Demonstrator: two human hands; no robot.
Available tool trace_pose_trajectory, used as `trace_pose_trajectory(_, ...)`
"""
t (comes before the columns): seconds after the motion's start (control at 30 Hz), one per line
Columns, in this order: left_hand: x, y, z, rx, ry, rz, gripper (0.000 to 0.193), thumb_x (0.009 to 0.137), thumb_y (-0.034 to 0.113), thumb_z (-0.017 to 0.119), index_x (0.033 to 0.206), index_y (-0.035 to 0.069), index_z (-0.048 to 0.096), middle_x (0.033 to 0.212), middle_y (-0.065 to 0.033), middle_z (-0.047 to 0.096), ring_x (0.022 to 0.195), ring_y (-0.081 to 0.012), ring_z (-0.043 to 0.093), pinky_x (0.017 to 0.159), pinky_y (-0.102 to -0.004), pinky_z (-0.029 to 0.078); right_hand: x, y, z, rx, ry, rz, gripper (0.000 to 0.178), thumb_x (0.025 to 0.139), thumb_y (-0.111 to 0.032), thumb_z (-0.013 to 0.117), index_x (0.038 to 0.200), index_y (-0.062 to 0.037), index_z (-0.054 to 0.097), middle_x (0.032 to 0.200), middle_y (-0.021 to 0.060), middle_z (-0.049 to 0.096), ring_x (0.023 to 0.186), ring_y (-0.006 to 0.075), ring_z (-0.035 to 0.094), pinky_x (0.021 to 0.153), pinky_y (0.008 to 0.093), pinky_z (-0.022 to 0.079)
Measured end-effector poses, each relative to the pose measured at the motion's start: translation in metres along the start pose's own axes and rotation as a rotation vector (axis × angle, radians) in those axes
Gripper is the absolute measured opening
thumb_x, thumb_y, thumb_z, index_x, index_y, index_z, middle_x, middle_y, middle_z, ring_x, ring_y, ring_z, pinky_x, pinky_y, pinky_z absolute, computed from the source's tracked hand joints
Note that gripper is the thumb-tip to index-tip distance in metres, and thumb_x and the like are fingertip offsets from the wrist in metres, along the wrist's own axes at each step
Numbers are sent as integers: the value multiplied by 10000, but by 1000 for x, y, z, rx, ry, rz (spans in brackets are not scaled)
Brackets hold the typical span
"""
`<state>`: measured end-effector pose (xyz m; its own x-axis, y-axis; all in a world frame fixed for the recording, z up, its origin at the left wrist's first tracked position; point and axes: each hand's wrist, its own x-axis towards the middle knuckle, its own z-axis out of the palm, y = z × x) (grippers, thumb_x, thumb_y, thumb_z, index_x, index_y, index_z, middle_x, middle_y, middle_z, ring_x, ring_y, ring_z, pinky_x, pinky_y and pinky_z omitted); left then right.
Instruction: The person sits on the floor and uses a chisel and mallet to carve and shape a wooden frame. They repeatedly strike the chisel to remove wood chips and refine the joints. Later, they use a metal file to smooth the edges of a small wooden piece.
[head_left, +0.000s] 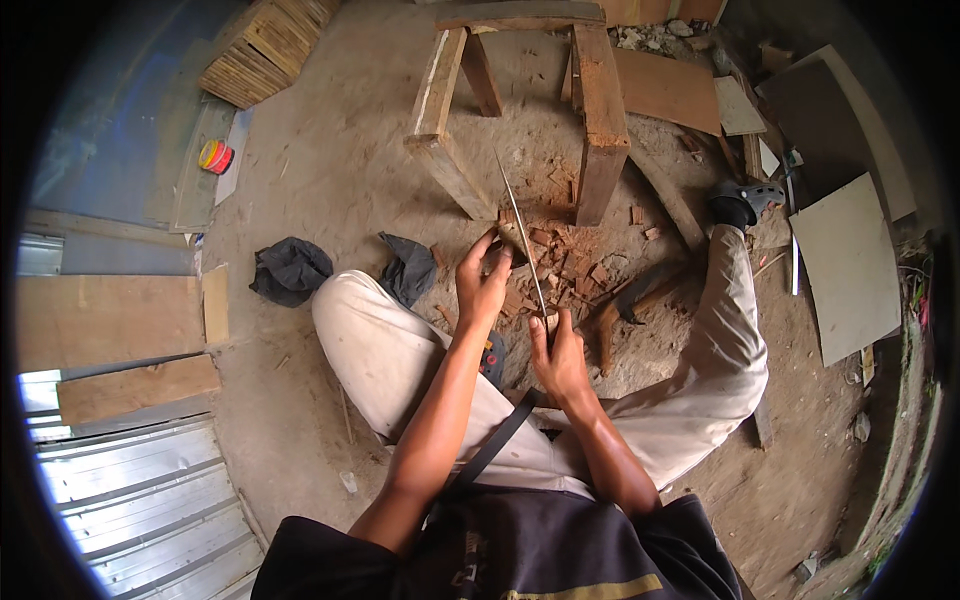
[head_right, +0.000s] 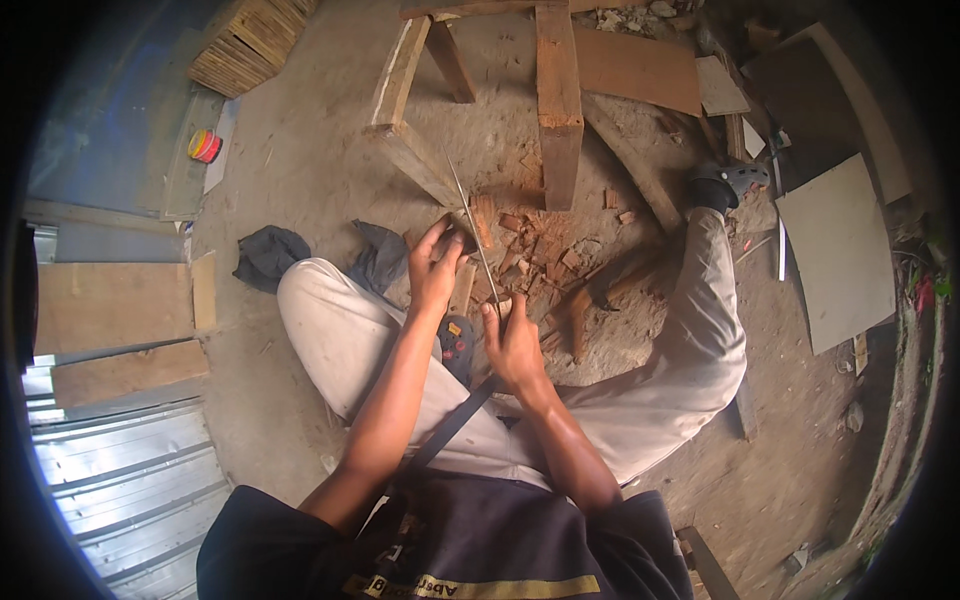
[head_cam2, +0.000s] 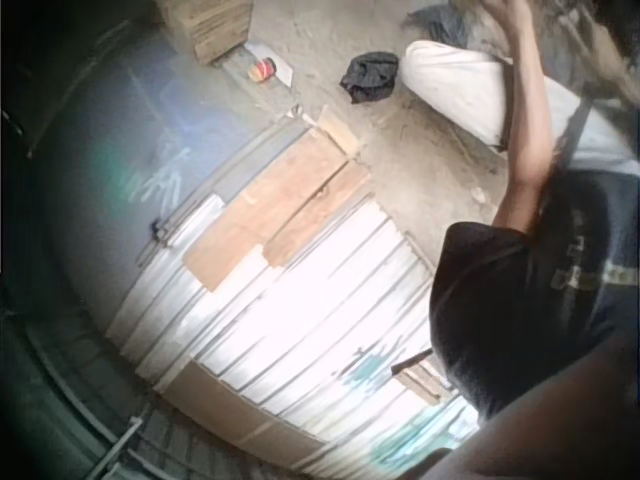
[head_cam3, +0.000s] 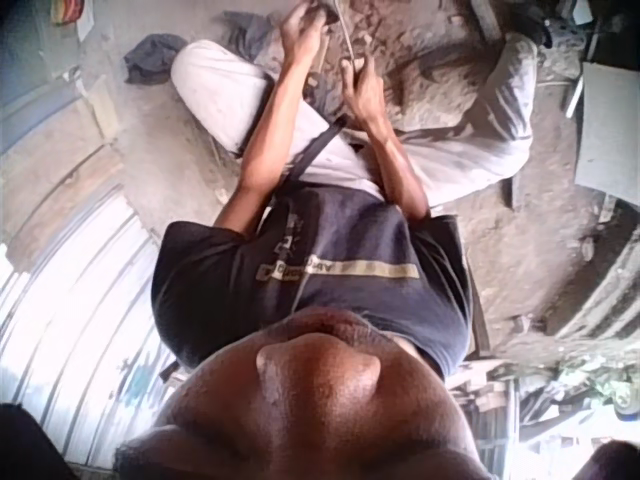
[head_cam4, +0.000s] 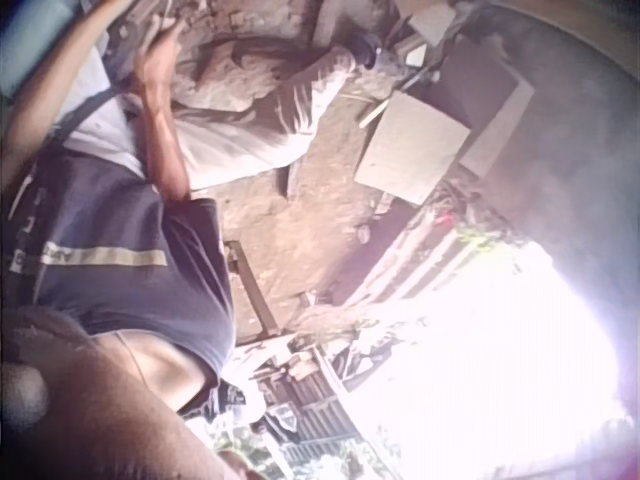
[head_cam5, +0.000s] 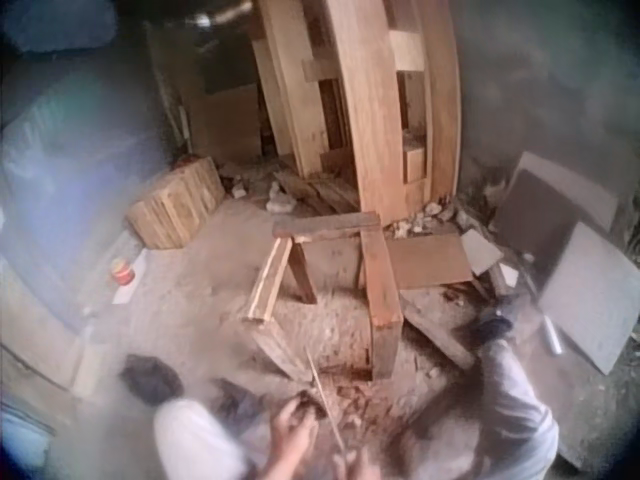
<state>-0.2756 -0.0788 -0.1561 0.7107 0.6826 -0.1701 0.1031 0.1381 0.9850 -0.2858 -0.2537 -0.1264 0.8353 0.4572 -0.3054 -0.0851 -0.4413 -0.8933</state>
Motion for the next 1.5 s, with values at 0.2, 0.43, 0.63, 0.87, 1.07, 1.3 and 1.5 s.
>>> trace_pose_trajectory(0.2,0,-5,0,23,45,44,450,991,180,698,1366,-48,599,1115,-71,706,904,-106,631,779,-262,534,-13,-12,-2,168,127,-323,399,1051,-252,572,1290,51,467,731,99,630,642,169,617,607,336,500)
trace_pose_trajectory(0.43,1,-3,-5,2,-26,21,498,980,178,714,1420,-3,567,1298,-76,666,1087,-126,649,785,-243,570,7,4,8,-41,30,-9,464,1039,-315,586,1196,108,476,697,296,636,643,448,673,593,499,489)
trace_pose_trajectory(0.63,1,2,-6,13,5,-67,524,978,195,722,1434,-4,556,1324,-76,652,1101,-131,637,807,-253,576,8,2,1,40,-54,74,446,1049,-370,588,1082,70,517,663,166,613,592,238,591,565,422,468)
trace_pose_trajectory(0.87,4,-17,-2,83,54,86,456,973,196,724,1345,-46,624,1206,-136,720,1068,-158,645,927,-313,517,-7,-19,0,260,38,-166,375,1076,-297,552,1196,55,505,667,23,563,567,88,510,508,292,419)
trace_pose_trajectory(1.07,8,-6,-7,132,-11,10,540,976,201,729,1432,-23,547,1356,-118,619,1181,-192,623,906,-350,592,5,-17,2,60,54,-126,472,1060,-281,561,1320,92,438,689,176,650,623,255,672,593,401,508)
trace_pose_trajectory(1.3,3,-12,-3,28,56,51,466,973,191,720,1349,-66,616,1189,-128,718,1026,-156,648,895,-297,523,-4,-17,-1,151,145,-312,441,1036,-193,584,1332,89,419,835,241,690,702,317,703,661,399,545)
trace_pose_trajectory(1.5,3,-8,-4,33,24,94,406,985,141,697,1326,-70,630,1185,-107,722,1008,-119,631,900,-283,508,3,-16,9,15,48,-55,400,1028,-228,606,1204,95,449,720,281,647,668,431,687,607,478,501)
